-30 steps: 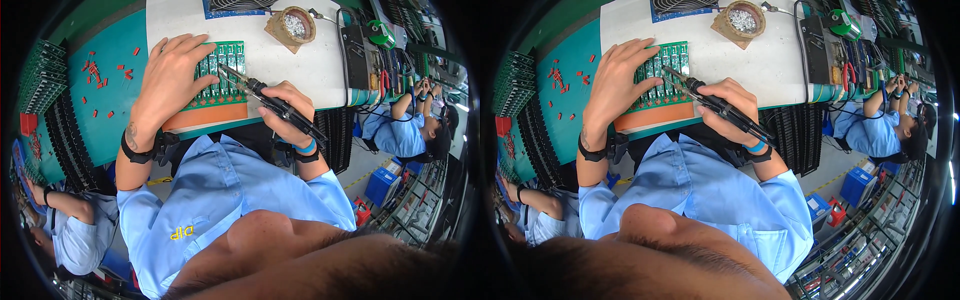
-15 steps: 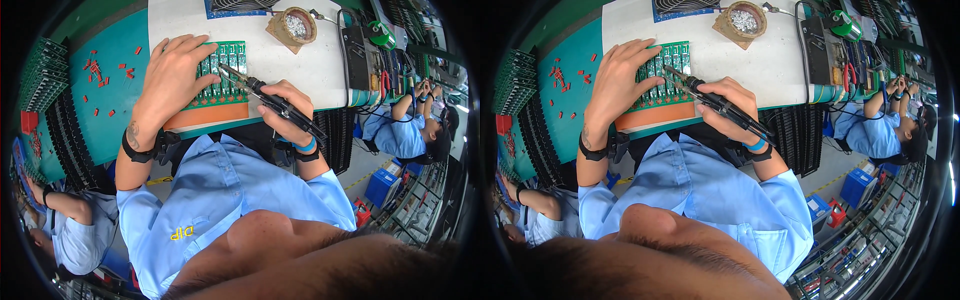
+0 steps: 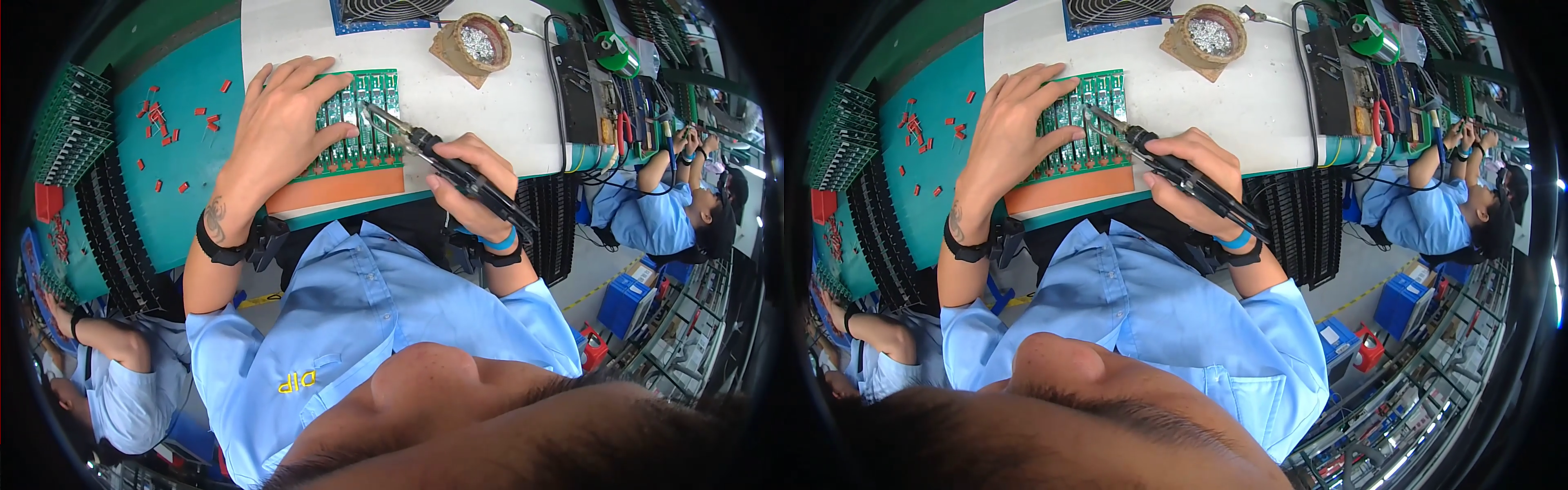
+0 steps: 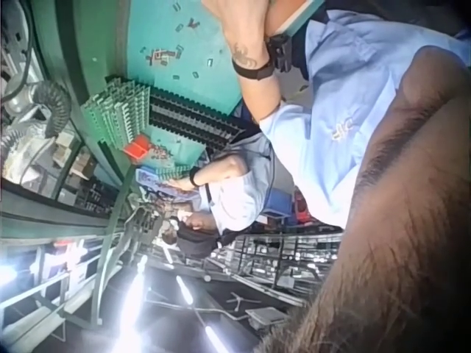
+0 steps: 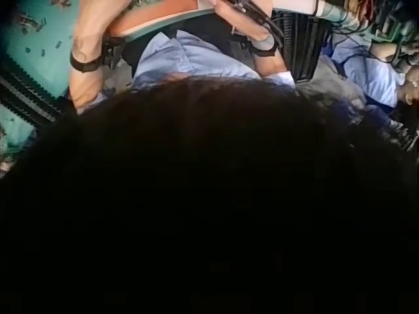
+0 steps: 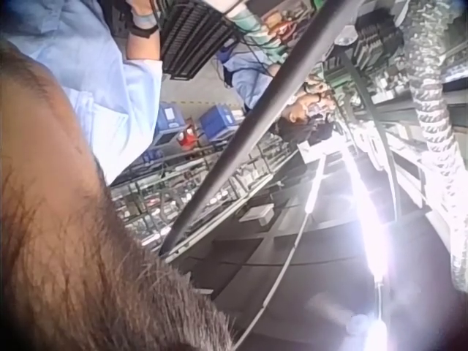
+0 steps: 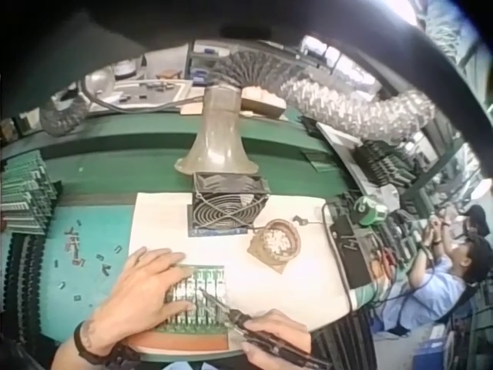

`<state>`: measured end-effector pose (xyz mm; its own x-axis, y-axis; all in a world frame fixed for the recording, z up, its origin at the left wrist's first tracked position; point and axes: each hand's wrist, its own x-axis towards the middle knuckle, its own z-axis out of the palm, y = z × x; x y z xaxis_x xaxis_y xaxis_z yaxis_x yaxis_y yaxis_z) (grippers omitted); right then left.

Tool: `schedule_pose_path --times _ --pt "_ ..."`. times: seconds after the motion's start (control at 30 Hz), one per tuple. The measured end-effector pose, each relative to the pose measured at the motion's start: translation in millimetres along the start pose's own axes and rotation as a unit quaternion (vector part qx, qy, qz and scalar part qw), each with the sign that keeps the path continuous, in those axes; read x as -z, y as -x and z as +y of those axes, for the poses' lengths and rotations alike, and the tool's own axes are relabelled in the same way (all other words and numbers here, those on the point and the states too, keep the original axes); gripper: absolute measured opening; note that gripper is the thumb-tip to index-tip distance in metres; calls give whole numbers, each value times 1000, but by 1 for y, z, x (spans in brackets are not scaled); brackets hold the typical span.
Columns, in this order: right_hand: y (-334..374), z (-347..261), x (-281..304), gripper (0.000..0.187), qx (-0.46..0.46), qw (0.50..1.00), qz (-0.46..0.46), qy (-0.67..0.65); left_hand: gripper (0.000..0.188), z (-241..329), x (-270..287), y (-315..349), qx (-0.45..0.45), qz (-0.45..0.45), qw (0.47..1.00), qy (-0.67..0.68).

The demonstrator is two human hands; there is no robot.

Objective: The person picks up a circuit board, places it on a block, and holds a metal plate against it. After setting the plate aside, they use a soldering iron to apply solder to the components on the circuit board.

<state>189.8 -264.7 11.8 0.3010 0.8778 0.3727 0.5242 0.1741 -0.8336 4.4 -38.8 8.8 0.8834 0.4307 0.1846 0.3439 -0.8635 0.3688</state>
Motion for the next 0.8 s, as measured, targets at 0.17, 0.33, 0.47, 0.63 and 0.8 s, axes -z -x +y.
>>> schedule_pose_path --times 0.17,0.33,0.47,0.63,0.8 --pt "-1 -5 2 39 17 1000 3 -16 60 1 0 1 -6 26 1000 7" --pt "-7 -1 -8 39 6 1000 -13 -11 58 -4 9 4 3 19 1000 14" --pt "-8 3 -11 39 -3 1000 -21 -12 57 -5 8 6 13 10 1000 13" --pt "-10 5 -14 39 -7 999 -30 -14 56 -5 9 6 21 7 1000 15" --pt "-11 6 -15 39 0 999 -35 -12 57 -5 8 6 22 7 1000 15"
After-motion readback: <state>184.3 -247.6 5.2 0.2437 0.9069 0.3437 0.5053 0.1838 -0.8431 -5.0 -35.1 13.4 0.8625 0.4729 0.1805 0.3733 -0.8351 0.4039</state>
